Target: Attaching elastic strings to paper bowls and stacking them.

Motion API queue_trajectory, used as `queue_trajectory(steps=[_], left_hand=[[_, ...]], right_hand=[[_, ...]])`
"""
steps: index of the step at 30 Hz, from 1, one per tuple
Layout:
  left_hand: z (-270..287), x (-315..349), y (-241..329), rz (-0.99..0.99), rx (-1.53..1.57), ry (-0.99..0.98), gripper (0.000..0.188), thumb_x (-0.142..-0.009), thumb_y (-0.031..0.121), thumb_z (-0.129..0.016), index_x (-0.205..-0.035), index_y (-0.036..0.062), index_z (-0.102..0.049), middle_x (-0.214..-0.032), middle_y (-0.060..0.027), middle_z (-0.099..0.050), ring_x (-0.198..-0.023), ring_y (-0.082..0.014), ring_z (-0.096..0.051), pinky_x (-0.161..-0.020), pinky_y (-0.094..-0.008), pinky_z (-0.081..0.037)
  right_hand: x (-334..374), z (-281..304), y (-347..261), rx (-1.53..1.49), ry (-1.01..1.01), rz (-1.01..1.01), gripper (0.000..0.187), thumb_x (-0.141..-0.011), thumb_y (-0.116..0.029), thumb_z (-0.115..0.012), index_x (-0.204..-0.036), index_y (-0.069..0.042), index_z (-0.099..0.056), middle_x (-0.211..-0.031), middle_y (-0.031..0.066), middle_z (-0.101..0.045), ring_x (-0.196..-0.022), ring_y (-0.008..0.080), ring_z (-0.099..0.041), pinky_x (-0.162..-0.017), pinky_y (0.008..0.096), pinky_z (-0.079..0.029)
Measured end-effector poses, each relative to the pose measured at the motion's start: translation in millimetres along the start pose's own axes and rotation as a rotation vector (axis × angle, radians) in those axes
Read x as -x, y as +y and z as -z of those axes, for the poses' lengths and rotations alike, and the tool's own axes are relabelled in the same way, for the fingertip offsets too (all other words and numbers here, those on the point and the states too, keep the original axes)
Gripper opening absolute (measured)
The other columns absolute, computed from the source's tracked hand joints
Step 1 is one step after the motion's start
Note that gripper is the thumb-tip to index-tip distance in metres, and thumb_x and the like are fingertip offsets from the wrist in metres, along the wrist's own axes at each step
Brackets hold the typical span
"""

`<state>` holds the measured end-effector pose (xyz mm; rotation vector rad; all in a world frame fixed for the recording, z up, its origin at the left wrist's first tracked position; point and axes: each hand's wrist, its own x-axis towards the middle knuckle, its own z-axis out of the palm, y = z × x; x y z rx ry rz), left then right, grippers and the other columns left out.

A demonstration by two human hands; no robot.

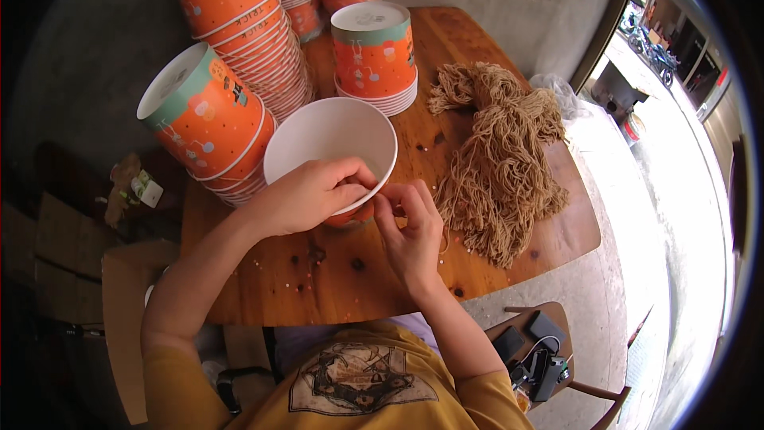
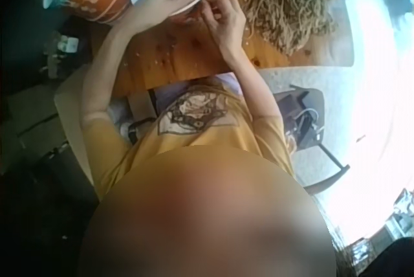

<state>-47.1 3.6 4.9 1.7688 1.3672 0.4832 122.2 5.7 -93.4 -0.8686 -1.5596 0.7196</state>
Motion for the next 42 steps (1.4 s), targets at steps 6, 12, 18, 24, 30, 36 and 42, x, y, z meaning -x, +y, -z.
queue_trajectory(steps=[6, 12, 18, 24, 30, 36, 42], left_hand=[[0.5, -13.2, -10.3, -0.046, -0.047, -0.022, 0.013, -0.100, 0.015, -0.051, -0.098, 0.0016, -0.053, -0.087, -0.0090, -0.063, -0.077, -0.0176, -0.060, -0.071, -0.0341, -0.049], [-1.5, -7.7, -16.0, -0.308, -0.379, 0.293, 0.007, -0.097, 0.009, -0.050, -0.098, 0.0022, -0.049, -0.091, -0.0143, -0.059, -0.082, -0.0326, -0.058, -0.075, -0.0382, -0.048], [3.4, -6.5, -5.2, -0.401, -0.224, 0.357, 0.008, -0.095, 0.004, -0.053, -0.102, 0.0020, -0.049, -0.095, -0.0124, -0.059, -0.087, -0.0275, -0.061, -0.079, -0.0360, -0.048], [-0.6, -0.7, -2.2, 0.030, 0.622, 0.066, 0.032, -0.095, 0.003, -0.054, -0.127, 0.0040, -0.051, -0.113, -0.0056, -0.060, -0.096, -0.0079, -0.056, -0.081, -0.0247, -0.047], [4.5, -12.8, -12.1, 0.166, 0.829, -0.053, 0.036, -0.091, 0.003, -0.058, -0.126, -0.0004, -0.053, -0.111, -0.0059, -0.062, -0.090, -0.0075, -0.056, -0.076, -0.0212, -0.046], [3.5, -14.0, -10.8, 0.143, 0.707, -0.022, 0.017, -0.094, 0.013, -0.060, -0.107, 0.0027, -0.062, -0.091, 0.0011, -0.060, -0.075, -0.0047, -0.049, -0.068, -0.0191, -0.043], [-6.2, -17.5, -6.5, 0.094, 0.725, -0.041, 0.011, -0.097, 0.015, -0.059, -0.100, 0.0048, -0.062, -0.091, 0.0031, -0.060, -0.074, -0.0037, -0.050, -0.067, -0.0191, -0.042]], right_hand=[[-4.5, 4.8, -7.6, 0.058, -0.075, -0.003, 0.012, -0.087, -0.004, -0.070, -0.097, -0.004, -0.063, -0.085, 0.0096, -0.060, -0.068, 0.0239, -0.065, -0.059, 0.0318, -0.053], [-12.8, 26.4, -12.0, -0.051, -0.124, -0.171, 0.012, -0.095, -0.012, -0.066, -0.103, -0.004, -0.062, -0.073, 0.0074, -0.062, -0.060, 0.0110, -0.056, -0.056, 0.0269, -0.047], [-40.3, 24.0, -17.3, 0.001, -0.287, -0.195, 0.017, -0.093, -0.017, -0.068, -0.106, -0.007, -0.066, -0.057, -0.0024, -0.046, -0.053, 0.0066, -0.038, -0.050, 0.0243, -0.035], [-38.7, 14.3, -5.4, -0.337, -0.283, -0.353, 0.012, -0.094, -0.016, -0.068, -0.096, -0.004, -0.069, -0.065, -0.0082, -0.051, -0.060, 0.0009, -0.039, -0.055, 0.0195, -0.034], [-39.9, 12.8, -9.2, -0.493, -0.289, -0.411, 0.011, -0.095, -0.015, -0.067, -0.099, -0.004, -0.067, -0.077, -0.0072, -0.057, -0.068, 0.0004, -0.045, -0.060, 0.0175, -0.038], [-54.0, 45.0, -26.4, -0.315, -0.465, -0.378, 0.013, -0.097, -0.011, -0.063, -0.106, -0.005, -0.057, -0.079, -0.0060, -0.056, -0.069, 0.0012, -0.050, -0.062, 0.0175, -0.041], [-81.4, 63.0, -55.6, -0.302, -0.681, -0.307, 0.011, -0.097, -0.010, -0.061, -0.106, -0.003, -0.059, -0.086, -0.0023, -0.062, -0.076, 0.0031, -0.055, -0.066, 0.0188, -0.044]])
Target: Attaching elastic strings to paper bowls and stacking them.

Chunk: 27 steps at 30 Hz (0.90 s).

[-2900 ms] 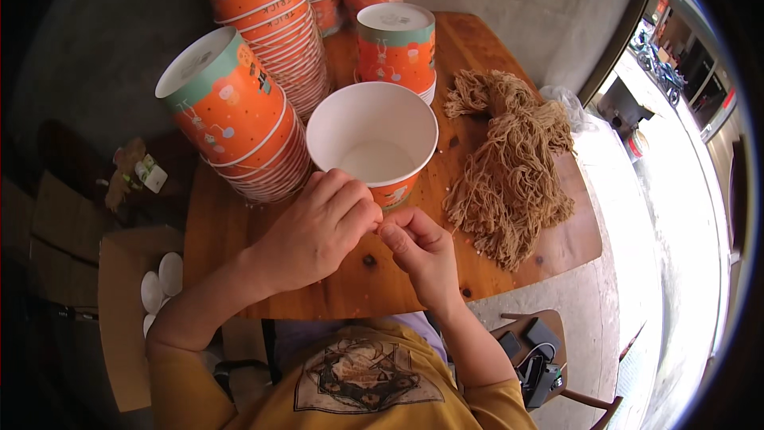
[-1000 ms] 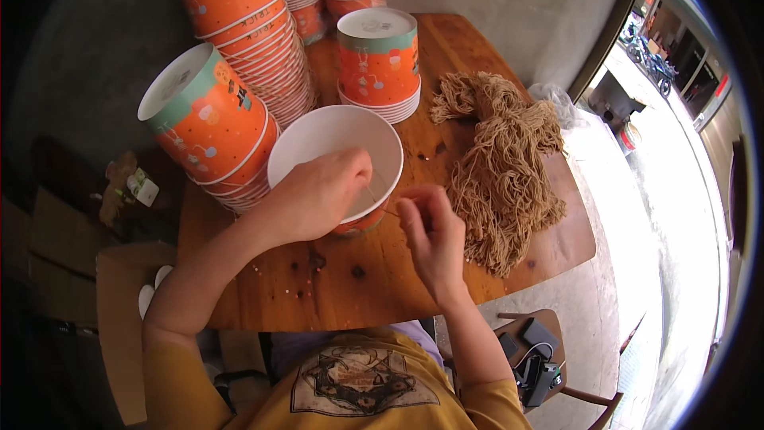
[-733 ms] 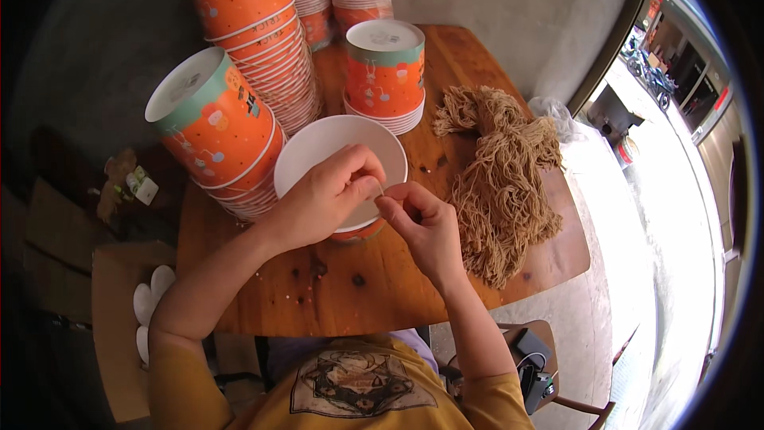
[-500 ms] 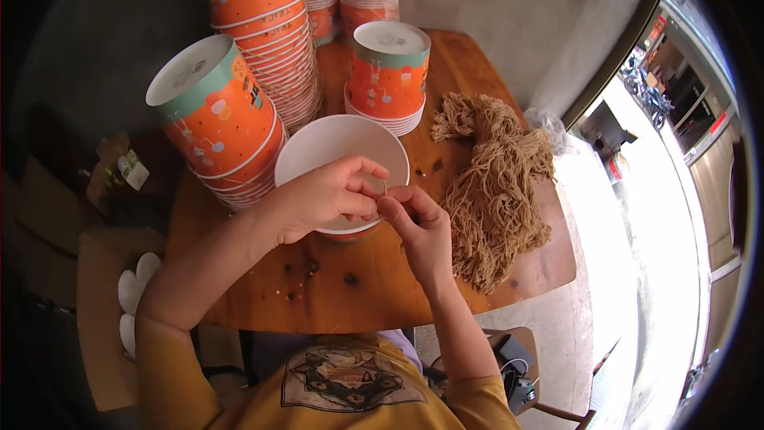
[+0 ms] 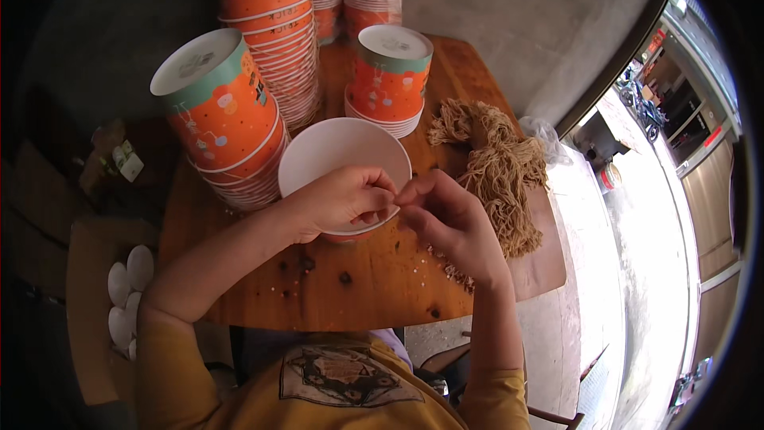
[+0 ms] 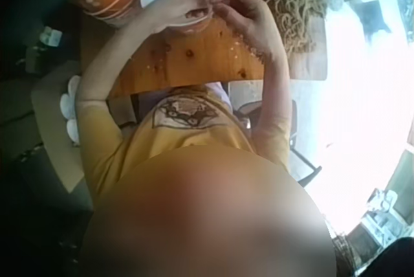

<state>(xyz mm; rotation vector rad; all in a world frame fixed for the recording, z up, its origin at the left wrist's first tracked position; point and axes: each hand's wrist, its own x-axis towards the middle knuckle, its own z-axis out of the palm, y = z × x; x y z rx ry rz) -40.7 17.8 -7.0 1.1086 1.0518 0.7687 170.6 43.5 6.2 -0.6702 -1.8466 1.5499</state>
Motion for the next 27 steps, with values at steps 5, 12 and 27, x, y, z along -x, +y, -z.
queue_trajectory(steps=[5, 12, 27], left_hand=[[-4.9, -2.9, -4.4, -0.084, -0.010, 0.003, 0.015, -0.097, 0.016, -0.060, -0.102, 0.0024, -0.064, -0.092, 0.0016, -0.061, -0.080, -0.0043, -0.055, -0.066, -0.0183, -0.044], [2.0, -2.1, -3.8, -0.026, -0.011, -0.023, 0.017, -0.097, 0.019, -0.061, -0.100, 0.0026, -0.065, -0.092, 0.0014, -0.063, -0.077, -0.0046, -0.054, -0.067, -0.0191, -0.045], [1.2, -4.5, 5.4, 0.235, 0.265, -0.035, 0.014, -0.096, 0.014, -0.060, -0.107, 0.0058, -0.062, -0.099, 0.0002, -0.064, -0.087, -0.0079, -0.059, -0.071, -0.0195, -0.046]], right_hand=[[-23.6, 8.6, 3.6, -0.076, 0.025, -0.108, 0.014, -0.098, -0.012, -0.059, -0.107, -0.004, -0.066, -0.089, -0.0022, -0.069, -0.072, 0.0023, -0.056, -0.060, 0.0185, -0.044], [-11.0, 5.3, 40.5, -0.358, 0.244, -0.147, 0.019, -0.099, -0.017, -0.059, -0.112, -0.007, -0.068, -0.089, -0.0016, -0.070, -0.060, -0.0001, -0.050, -0.051, 0.0144, -0.038], [10.3, -48.2, 41.8, 0.612, 0.484, 0.393, 0.014, -0.082, -0.002, -0.076, -0.089, -0.005, -0.064, -0.078, 0.0057, -0.058, -0.061, 0.0151, -0.059, -0.053, 0.0273, -0.048]])
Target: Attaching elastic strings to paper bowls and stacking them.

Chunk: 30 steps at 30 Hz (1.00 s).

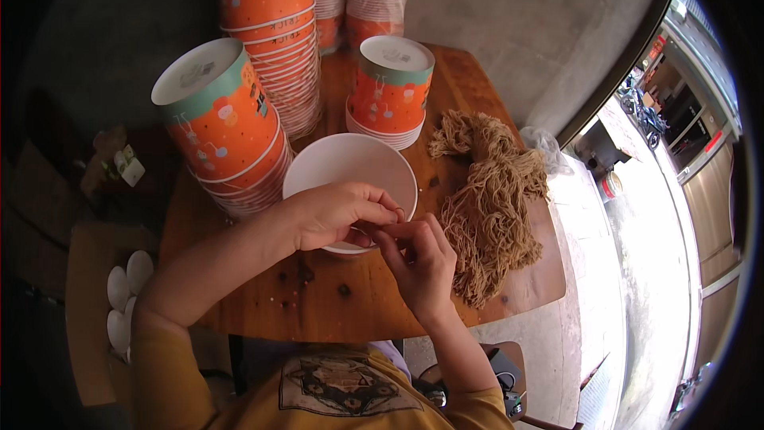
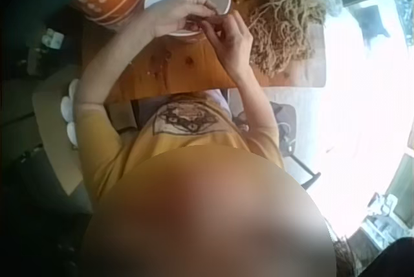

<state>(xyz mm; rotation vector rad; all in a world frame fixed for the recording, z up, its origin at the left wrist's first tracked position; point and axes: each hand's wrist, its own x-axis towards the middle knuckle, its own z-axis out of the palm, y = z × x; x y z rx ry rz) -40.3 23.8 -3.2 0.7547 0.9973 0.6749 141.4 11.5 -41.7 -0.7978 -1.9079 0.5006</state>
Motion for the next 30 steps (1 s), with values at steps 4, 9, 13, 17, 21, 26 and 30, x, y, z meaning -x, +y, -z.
queue_trajectory(steps=[4, 9, 13, 17, 21, 26, 30], left_hand=[[8.7, -2.7, -2.7, 0.004, 0.010, -0.027, 0.017, -0.095, 0.012, -0.062, -0.111, 0.0049, -0.060, -0.104, -0.0023, -0.063, -0.092, -0.0096, -0.060, -0.075, -0.0218, -0.048], [3.6, 2.5, -0.6, -0.159, -0.155, -0.022, 0.020, -0.090, 0.001, -0.061, -0.109, 0.0011, -0.057, -0.099, -0.0051, -0.061, -0.089, -0.0113, -0.060, -0.079, -0.0253, -0.051], [-7.9, 4.6, -8.7, -0.285, -0.375, 0.031, 0.019, -0.089, -0.002, -0.059, -0.107, 0.0004, -0.055, -0.097, -0.0032, -0.061, -0.086, -0.0108, -0.059, -0.078, -0.0256, -0.051], [-25.4, 14.4, -12.1, -0.599, -0.823, 0.224, 0.022, -0.090, -0.002, -0.058, -0.111, 0.0030, -0.052, -0.095, -0.0070, -0.061, -0.086, -0.0173, -0.062, -0.077, -0.0313, -0.052], [-31.3, 11.6, -18.4, -1.093, -1.289, 0.390, 0.033, -0.088, -0.006, -0.057, -0.117, 0.0072, -0.050, -0.089, -0.0101, -0.060, -0.079, -0.0231, -0.063, -0.072, -0.0360, -0.053], [-28.6, 17.1, -15.5, -0.904, -1.112, 0.268, 0.041, -0.088, -0.008, -0.057, -0.126, 0.0074, -0.048, -0.088, -0.0088, -0.060, -0.076, -0.0205, -0.063, -0.071, -0.0342, -0.053], [-23.8, 16.9, -8.5, -0.678, -0.961, 0.149, 0.051, -0.089, -0.008, -0.055, -0.136, 0.0088, -0.043, -0.089, -0.0059, -0.059, -0.077, -0.0132, -0.061, -0.071, -0.0301, -0.053]], right_hand=[[2.6, 4.3, 4.3, -0.097, -0.048, -0.026, 0.016, -0.083, -0.004, -0.075, -0.097, -0.005, -0.067, -0.081, 0.0066, -0.061, -0.062, 0.0165, -0.061, -0.055, 0.0274, -0.050], [7.8, 24.8, 12.8, -0.495, -0.113, -0.520, 0.022, -0.101, -0.007, -0.050, -0.122, -0.004, -0.056, -0.088, 0.0057, -0.067, -0.071, 0.0085, -0.062, -0.057, 0.0217, -0.050], [5.0, 23.8, 14.6, -0.531, -0.006, -0.517, 0.020, -0.099, -0.009, -0.056, -0.119, -0.004, -0.058, -0.086, 0.0039, -0.063, -0.070, 0.0083, -0.059, -0.054, 0.0211, -0.045], [3.8, 27.7, 11.7, -0.266, -0.126, -0.325, 0.019, -0.088, -0.010, -0.072, -0.105, -0.003, -0.065, -0.076, 0.0039, -0.054, -0.061, 0.0107, -0.048, -0.057, 0.0272, -0.043], [7.3, 18.3, 14.4, -0.200, -0.121, -0.340, 0.018, -0.084, -0.012, -0.077, -0.097, -0.005, -0.067, -0.069, 0.0041, -0.051, -0.058, 0.0129, -0.048, -0.056, 0.0274, -0.043], [7.1, 16.0, 8.7, -0.140, -0.038, -0.277, 0.017, -0.084, -0.011, -0.077, -0.096, -0.005, -0.067, -0.071, 0.0048, -0.054, -0.059, 0.0133, -0.050, -0.055, 0.0273, -0.044], [6.0, 16.6, 4.2, -0.135, -0.042, -0.257, 0.016, -0.084, -0.010, -0.076, -0.095, -0.005, -0.066, -0.074, 0.0052, -0.055, -0.058, 0.0141, -0.051, -0.054, 0.0275, -0.045]])
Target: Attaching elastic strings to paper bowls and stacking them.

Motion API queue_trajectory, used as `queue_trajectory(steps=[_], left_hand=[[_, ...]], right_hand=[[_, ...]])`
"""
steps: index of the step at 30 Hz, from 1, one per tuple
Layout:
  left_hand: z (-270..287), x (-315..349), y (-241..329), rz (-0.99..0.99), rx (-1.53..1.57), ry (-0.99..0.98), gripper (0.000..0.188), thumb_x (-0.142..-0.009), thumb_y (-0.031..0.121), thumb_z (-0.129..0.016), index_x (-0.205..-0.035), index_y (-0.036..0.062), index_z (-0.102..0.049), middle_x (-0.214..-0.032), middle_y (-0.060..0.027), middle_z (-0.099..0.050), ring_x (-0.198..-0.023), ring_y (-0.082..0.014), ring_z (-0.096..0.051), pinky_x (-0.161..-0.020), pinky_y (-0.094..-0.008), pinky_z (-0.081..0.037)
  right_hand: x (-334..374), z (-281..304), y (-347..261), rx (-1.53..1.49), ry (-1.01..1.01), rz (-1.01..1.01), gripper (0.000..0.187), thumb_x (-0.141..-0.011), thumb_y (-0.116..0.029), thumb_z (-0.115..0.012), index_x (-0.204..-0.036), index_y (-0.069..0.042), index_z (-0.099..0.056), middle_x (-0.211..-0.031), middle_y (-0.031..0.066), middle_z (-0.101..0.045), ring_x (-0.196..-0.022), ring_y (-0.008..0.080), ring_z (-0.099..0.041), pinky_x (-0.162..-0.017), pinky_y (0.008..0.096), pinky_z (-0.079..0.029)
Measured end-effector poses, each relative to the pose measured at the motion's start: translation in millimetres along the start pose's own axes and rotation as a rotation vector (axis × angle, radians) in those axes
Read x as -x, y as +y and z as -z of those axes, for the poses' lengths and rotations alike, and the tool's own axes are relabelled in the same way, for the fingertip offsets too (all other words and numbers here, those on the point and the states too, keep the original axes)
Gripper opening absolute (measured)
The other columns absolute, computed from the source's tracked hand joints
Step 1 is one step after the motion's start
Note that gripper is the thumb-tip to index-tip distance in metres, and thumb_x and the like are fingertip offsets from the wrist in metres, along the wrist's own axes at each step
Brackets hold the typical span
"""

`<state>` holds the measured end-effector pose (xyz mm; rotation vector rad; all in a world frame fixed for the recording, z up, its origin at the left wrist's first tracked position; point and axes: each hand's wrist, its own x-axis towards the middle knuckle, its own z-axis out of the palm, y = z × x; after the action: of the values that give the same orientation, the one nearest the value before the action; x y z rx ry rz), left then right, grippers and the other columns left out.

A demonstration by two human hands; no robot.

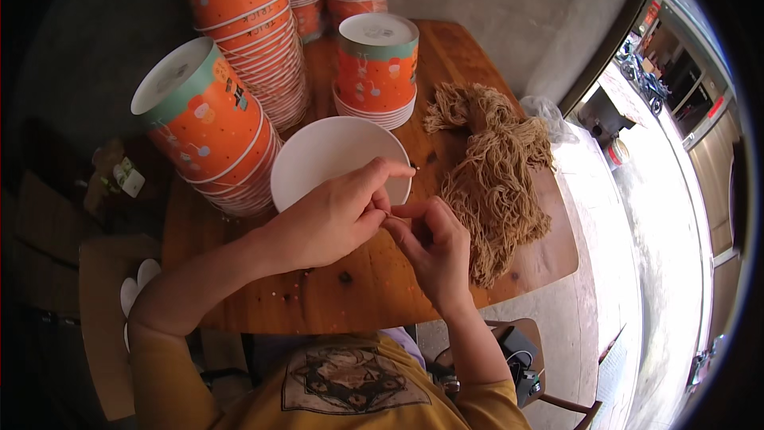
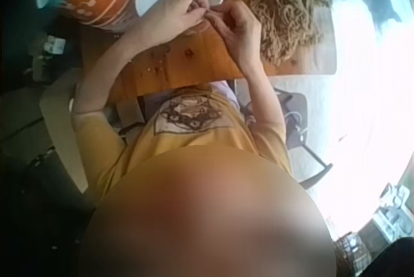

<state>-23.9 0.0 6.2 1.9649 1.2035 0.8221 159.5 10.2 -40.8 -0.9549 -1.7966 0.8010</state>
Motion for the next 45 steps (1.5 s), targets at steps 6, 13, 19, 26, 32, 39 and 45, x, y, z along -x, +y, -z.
queue_trajectory(steps=[6, 13, 19, 26, 32, 39, 45], left_hand=[[2.1, 2.8, -3.1, 0.015, 0.043, -0.032, 0.056, -0.089, -0.009, -0.054, -0.139, 0.0099, -0.040, -0.090, -0.0055, -0.058, -0.078, -0.0115, -0.060, -0.070, -0.0290, -0.053], [-1.9, 4.1, -5.6, -0.043, 0.011, 0.009, 0.061, -0.086, -0.011, -0.057, -0.141, 0.0100, -0.040, -0.091, -0.0064, -0.057, -0.078, -0.0121, -0.060, -0.072, -0.0282, -0.053], [-0.5, 6.8, -6.5, -0.069, -0.103, 0.054, 0.049, -0.082, -0.007, -0.064, -0.128, 0.0083, -0.053, -0.095, -0.0058, -0.053, -0.082, -0.0140, -0.057, -0.074, -0.0281, -0.051], [-4.1, 10.4, -5.0, -0.025, -0.139, 0.064, 0.026, -0.085, 0.003, -0.067, -0.110, 0.0045, -0.061, -0.096, -0.0069, -0.053, -0.082, -0.0191, -0.058, -0.078, -0.0322, -0.050], [-4.9, 11.9, 0.4, -0.025, -0.280, 0.156, 0.010, -0.088, 0.003, -0.064, -0.096, 0.0013, -0.058, -0.090, -0.0102, -0.057, -0.085, -0.0251, -0.061, -0.075, -0.0349, -0.050], [-11.6, 13.3, 1.1, -0.036, -0.165, 0.225, 0.010, -0.087, 0.001, -0.063, -0.095, 0.0005, -0.058, -0.090, -0.0115, -0.062, -0.083, -0.0269, -0.065, -0.072, -0.0350, -0.052], [-13.3, 15.7, -3.9, 0.040, -0.003, 0.247, 0.010, -0.087, -0.004, -0.061, -0.094, 0.0000, -0.055, -0.089, -0.0095, -0.063, -0.082, -0.0197, -0.065, -0.072, -0.0332, -0.053]], right_hand=[[-2.3, 1.2, -4.1, 0.079, -0.035, 0.014, 0.012, -0.085, -0.008, -0.075, -0.092, -0.005, -0.066, -0.074, 0.0055, -0.056, -0.057, 0.0147, -0.051, -0.053, 0.0283, -0.045], [-4.7, 1.7, -4.8, 0.126, -0.027, 0.065, 0.011, -0.084, -0.009, -0.074, -0.091, -0.005, -0.065, -0.075, 0.0053, -0.058, -0.056, 0.0145, -0.053, -0.053, 0.0283, -0.045], [-1.7, -3.1, -0.2, 0.070, 0.005, 0.052, 0.011, -0.084, -0.006, -0.073, -0.089, -0.006, -0.063, -0.075, 0.0049, -0.059, -0.055, 0.0150, -0.055, -0.052, 0.0282, -0.046], [5.2, -9.2, 4.9, 0.175, 0.091, 0.125, 0.013, -0.083, -0.006, -0.074, -0.089, -0.007, -0.062, -0.073, 0.0047, -0.058, -0.055, 0.0159, -0.056, -0.050, 0.0295, -0.047], [6.6, -12.8, 5.5, 0.168, 0.098, 0.158, 0.015, -0.082, -0.006, -0.075, -0.089, -0.007, -0.061, -0.072, 0.0047, -0.057, -0.054, 0.0164, -0.057, -0.049, 0.0300, -0.047], [11.5, -18.1, 6.3, 0.124, 0.124, 0.177, 0.013, -0.082, -0.002, -0.074, -0.087, -0.004, -0.063, -0.072, 0.0035, -0.055, -0.055, 0.0091, -0.051, -0.050, 0.0232, -0.043], [13.5, -21.8, 9.6, 0.178, 0.145, 0.243, 0.016, -0.081, -0.007, -0.076, -0.088, -0.008, -0.062, -0.072, 0.0041, -0.057, -0.054, 0.0160, -0.059, -0.048, 0.0289, -0.048]])
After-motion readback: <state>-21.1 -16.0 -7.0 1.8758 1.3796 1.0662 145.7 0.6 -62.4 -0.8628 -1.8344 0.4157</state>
